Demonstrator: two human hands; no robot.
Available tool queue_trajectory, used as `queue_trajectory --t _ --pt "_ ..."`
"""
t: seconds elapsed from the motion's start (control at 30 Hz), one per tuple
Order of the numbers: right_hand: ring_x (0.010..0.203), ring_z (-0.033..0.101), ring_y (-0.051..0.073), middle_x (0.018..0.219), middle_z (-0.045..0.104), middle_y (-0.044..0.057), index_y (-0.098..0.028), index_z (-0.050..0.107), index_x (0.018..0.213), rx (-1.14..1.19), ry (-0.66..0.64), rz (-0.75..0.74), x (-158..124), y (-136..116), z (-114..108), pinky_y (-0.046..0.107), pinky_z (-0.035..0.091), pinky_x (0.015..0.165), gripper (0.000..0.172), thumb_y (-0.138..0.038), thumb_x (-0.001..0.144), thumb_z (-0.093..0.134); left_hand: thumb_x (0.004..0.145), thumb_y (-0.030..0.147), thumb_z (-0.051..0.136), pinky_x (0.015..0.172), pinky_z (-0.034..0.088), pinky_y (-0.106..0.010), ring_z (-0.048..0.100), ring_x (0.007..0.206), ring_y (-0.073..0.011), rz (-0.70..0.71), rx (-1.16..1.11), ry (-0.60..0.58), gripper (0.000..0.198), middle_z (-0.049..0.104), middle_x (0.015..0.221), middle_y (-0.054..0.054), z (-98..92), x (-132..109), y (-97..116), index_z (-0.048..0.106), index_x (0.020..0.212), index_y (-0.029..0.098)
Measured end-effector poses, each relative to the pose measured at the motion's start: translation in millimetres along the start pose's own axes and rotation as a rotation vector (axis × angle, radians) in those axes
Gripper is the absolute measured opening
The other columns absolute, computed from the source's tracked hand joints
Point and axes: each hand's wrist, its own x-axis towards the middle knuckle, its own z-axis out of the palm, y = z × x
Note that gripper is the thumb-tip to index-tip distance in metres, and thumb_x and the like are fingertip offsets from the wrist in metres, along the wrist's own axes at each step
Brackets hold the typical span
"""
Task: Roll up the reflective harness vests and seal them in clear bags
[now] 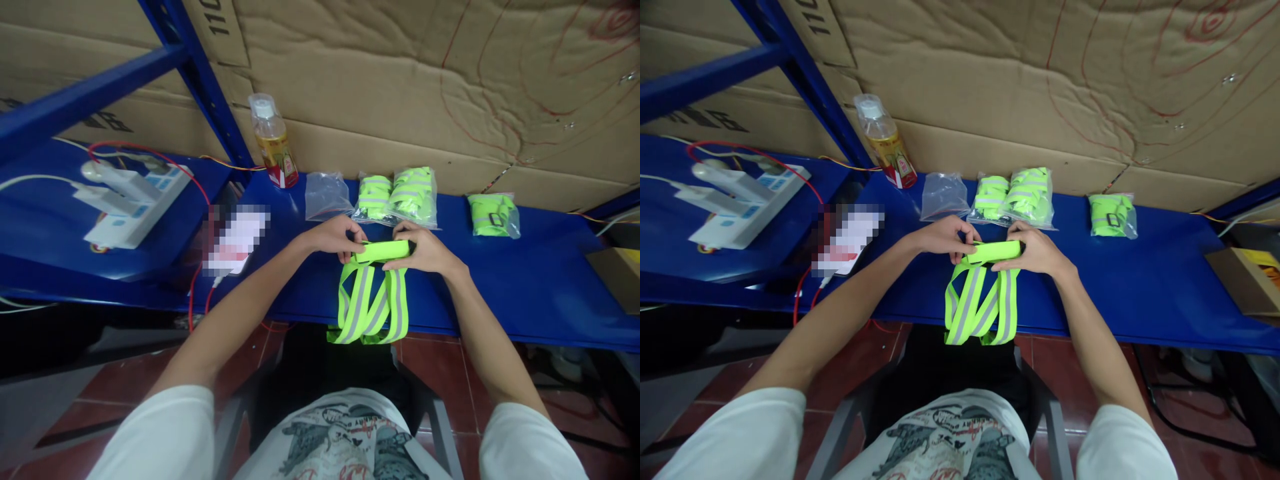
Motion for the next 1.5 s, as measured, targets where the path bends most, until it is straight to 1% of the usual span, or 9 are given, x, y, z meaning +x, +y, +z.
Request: queue_trajectory --t 0.13,0.3,0.5,0.6,0.7,0.9,1.1,1.3,1.5 --pt "0.085 0.064 0.023 0.105 0.068 0.010 -0.022 0.079 0.079 0.217 -0.052 0.076 -3.1 7.2 -5.5 0.038 0.050 0.067 0.052 -0.073 0.091 0.073 0.070 0.036 0.096 0.054 0.064 -0.025 0.075 0.061 -0.0120 0.013 -0.009 0.003 0.039 0.077 0.104 -0.014 0.4 -0.9 2.7 0.066 0.069 0.011" --pt "0.071 0.058 0.016 0.101 0.070 0.006 -0.022 0.079 0.079 0.350 -0.121 0.149 -3.4 4.3 -8.0 0.034 0.048 0.060 0.049 -0.071 0.080 0.085 0.070 0.031 0.095 0.058 0.066 -0.026 0.078 0.065 -0.0170 -0.017 -0.003 0.006 0.035 0.073 0.076 -0.005 1.4 -2.2 6.4 0.067 0.070 0.012" --pt "0.067 0.046 0.014 0.080 0.060 0.000 -0.023 0.044 0.063 0.286 -0.111 0.086 1.7 2.7 4.9 0.031 0.040 0.061 0.063 -0.066 0.079 0.087 0.069 0.024 0.091 0.062 0.065 -0.031 0.075 0.063 -0.0139 0.018 0.044 0.029 0.026 0.073 0.087 -0.005 -1.0 -1.2 5.8 0.069 0.064 0.011" --pt "0.070 0.045 0.016 0.076 0.054 -0.002 -0.025 0.038 0.070 0.190 -0.062 0.020 3.2 1.4 11.2 0.031 0.039 0.065 0.057 -0.056 0.086 0.083 0.068 0.023 0.087 0.063 0.061 -0.028 0.069 0.062 -0.0102 0.142 0.131 0.049 0.019 0.072 0.087 -0.004 -4.1 -1.6 6.3 0.072 0.063 0.013" --pt "0.079 0.053 0.020 0.088 0.060 0.003 -0.025 0.037 0.075 0.074 0.109 -0.064 4.3 -3.0 15.1 0.034 0.043 0.073 0.048 -0.046 0.092 0.078 0.068 0.022 0.084 0.062 0.054 -0.024 0.064 0.065 -0.0090 0.347 0.301 0.189 0.017 0.070 0.086 -0.003 -6.2 -3.6 9.1 0.071 0.062 0.014" --pt "0.093 0.063 0.024 0.112 0.063 0.012 -0.024 0.044 0.076 -0.206 0.252 -0.183 7.8 -5.3 22.6 0.035 0.048 0.078 0.032 -0.028 0.101 0.063 0.074 0.021 0.080 0.065 0.050 -0.025 0.060 0.067 -0.0104 0.462 0.611 0.330 0.016 0.064 0.086 -0.001 -5.0 -6.0 12.7 0.065 0.072 0.017" --pt "0.081 0.063 0.021 0.102 0.064 0.009 -0.022 0.053 0.070 -0.232 0.240 -0.190 7.7 5.2 22.1 0.035 0.048 0.070 0.040 -0.041 0.101 0.070 0.089 0.028 0.077 0.075 0.053 -0.028 0.066 0.081 -0.0147 0.537 0.708 0.291 0.033 0.069 0.100 -0.003 -5.9 -5.6 5.8 0.073 0.121 0.023" --pt "0.078 0.070 0.022 0.105 0.070 0.010 -0.021 0.070 0.071 -0.248 0.237 -0.162 3.4 0.8 14.9 0.038 0.054 0.070 0.041 -0.050 0.100 0.071 0.104 0.028 0.062 0.079 0.052 -0.029 0.070 0.089 -0.0168 0.590 0.936 0.281 0.021 0.073 0.105 -0.006 -10.7 -5.9 4.8 0.081 0.101 0.022" --pt "0.095 0.078 0.028 0.113 0.077 0.010 -0.025 0.083 0.106 -0.185 0.209 -0.143 -0.9 0.3 5.6 0.044 0.063 0.085 0.031 -0.050 0.105 0.064 0.106 0.026 0.056 0.082 0.054 -0.031 0.070 0.091 -0.0174 0.594 0.993 0.274 0.022 0.068 0.115 -0.009 -13.7 -7.2 3.4 0.076 0.100 0.019"
